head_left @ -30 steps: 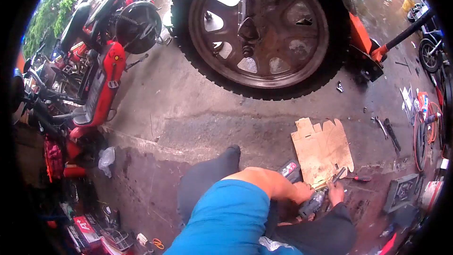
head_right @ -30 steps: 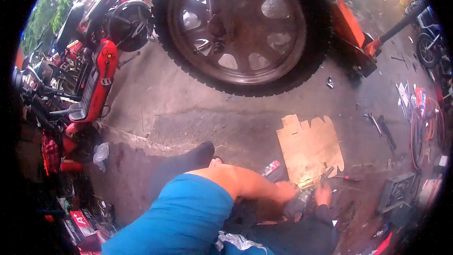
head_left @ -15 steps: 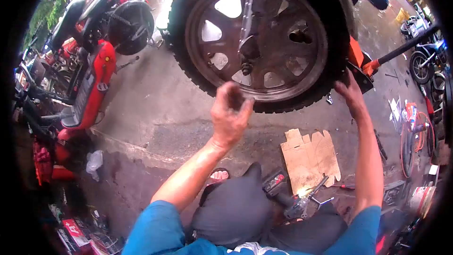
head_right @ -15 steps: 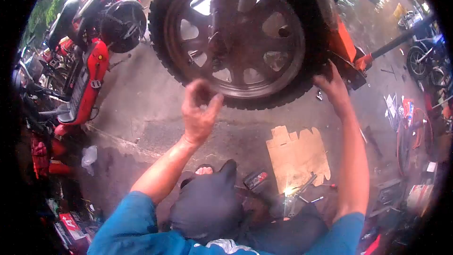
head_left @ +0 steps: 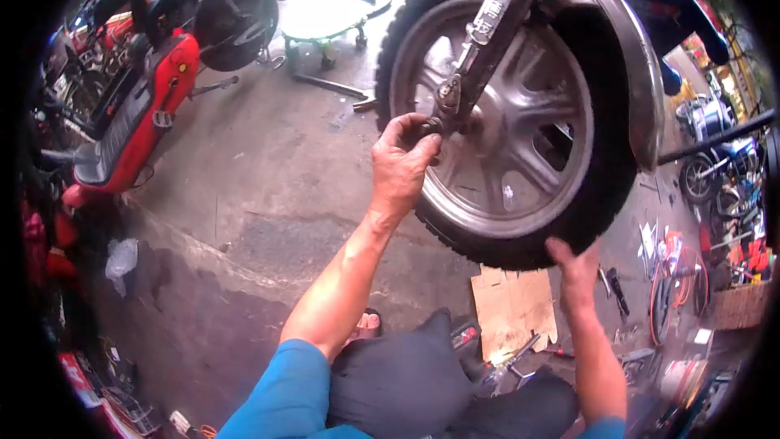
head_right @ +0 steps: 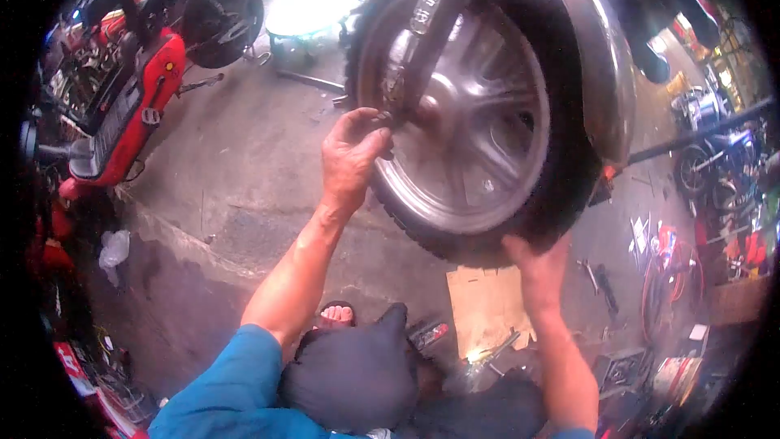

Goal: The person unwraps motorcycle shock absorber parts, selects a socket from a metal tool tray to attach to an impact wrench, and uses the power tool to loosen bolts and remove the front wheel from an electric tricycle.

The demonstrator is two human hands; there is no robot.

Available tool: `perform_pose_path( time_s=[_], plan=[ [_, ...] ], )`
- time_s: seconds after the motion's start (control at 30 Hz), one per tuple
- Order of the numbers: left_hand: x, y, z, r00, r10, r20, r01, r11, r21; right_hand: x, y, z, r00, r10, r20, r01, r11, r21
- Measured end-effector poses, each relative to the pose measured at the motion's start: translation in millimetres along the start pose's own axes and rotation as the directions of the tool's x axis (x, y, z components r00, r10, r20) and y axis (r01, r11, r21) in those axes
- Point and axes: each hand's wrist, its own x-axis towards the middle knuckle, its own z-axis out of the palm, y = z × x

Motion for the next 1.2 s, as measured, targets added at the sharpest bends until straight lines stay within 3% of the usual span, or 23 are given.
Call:
perform_pose_path(
  time_s=[0.07, 0.27, 0.5, 0.7, 0.8, 0.87, 0.9, 1.0, 1.03, 1.1, 1.13, 1.17, 1.2],
  plan=[
    [6.5, -0.5, -8.2, 1.0, -0.025, 0.007, 0.025, 0.997, -0.079, -16.5, -7.2, 19.5, 0.994, -0.099, -0.05, 0.097, 0.995, -0.03],
    [21.3, -3.9, -22.7, 0.985, -0.154, 0.077, 0.17, 0.942, -0.29, -37.9, -27.0, 45.6, 0.995, 0.072, -0.062, -0.065, 0.992, 0.112],
    [13.5, -3.8, -18.8, 1.0, 0.009, 0.014, -0.008, 0.999, -0.046, -27.3, -2.0, 24.5, 0.999, 0.028, -0.04, -0.028, 1.0, -0.007],
    [16.2, -6.2, -19.5, 0.975, 0.213, 0.07, -0.222, 0.958, 0.183, -18.3, 5.8, 12.3, 0.999, 0.031, -0.024, -0.031, 0.999, -0.022],
    [20.1, -6.4, -20.1, 0.903, 0.405, 0.146, -0.427, 0.797, 0.428, -14.8, 13.4, 5.3, 1.0, 0.017, -0.004, -0.017, 0.998, -0.065],
    [22.3, -2.3, -28.9, 0.827, 0.476, 0.299, -0.549, 0.566, 0.616, -7.0, 11.0, -1.9, 0.998, 0.067, 0.019, -0.065, 0.994, -0.091],
    [20.9, 3.5, -22.7, 0.861, 0.446, 0.244, -0.504, 0.684, 0.528, -3.4, 12.7, -7.7, 0.996, 0.076, 0.045, -0.069, 0.988, -0.136],
    [9.1, 18.9, -16.0, 0.731, 0.505, 0.459, -0.673, 0.423, 0.607, 12.6, 39.2, -18.0, 0.984, 0.18, 0.02, -0.176, 0.976, -0.132],
    [-9.3, 16.9, 1.0, 0.716, 0.534, 0.449, -0.683, 0.407, 0.606, 12.2, 46.4, -23.8, 0.979, 0.203, -0.021, -0.204, 0.971, -0.121],
    [-29.4, -0.4, -0.8, 0.522, 0.679, 0.517, -0.802, 0.183, 0.569, 13.3, 29.1, -24.7, 0.98, 0.17, -0.107, -0.192, 0.95, -0.248],
    [-50.0, 0.4, 5.1, 0.518, 0.554, 0.651, -0.846, 0.22, 0.486, 8.2, 28.2, -30.3, 0.989, 0.139, -0.049, -0.144, 0.982, -0.12],
    [-62.8, 2.7, 25.7, 0.425, 0.443, 0.789, -0.904, 0.257, 0.342, 11.8, 32.2, -35.8, 0.985, 0.171, 0.022, -0.169, 0.984, -0.061],
    [-72.3, -2.8, 46.1, 0.401, 0.342, 0.85, -0.907, 0.28, 0.315, 21.2, 56.4, -33.4, 0.999, -0.038, -0.012, 0.038, 0.999, 0.024]
  ],
)
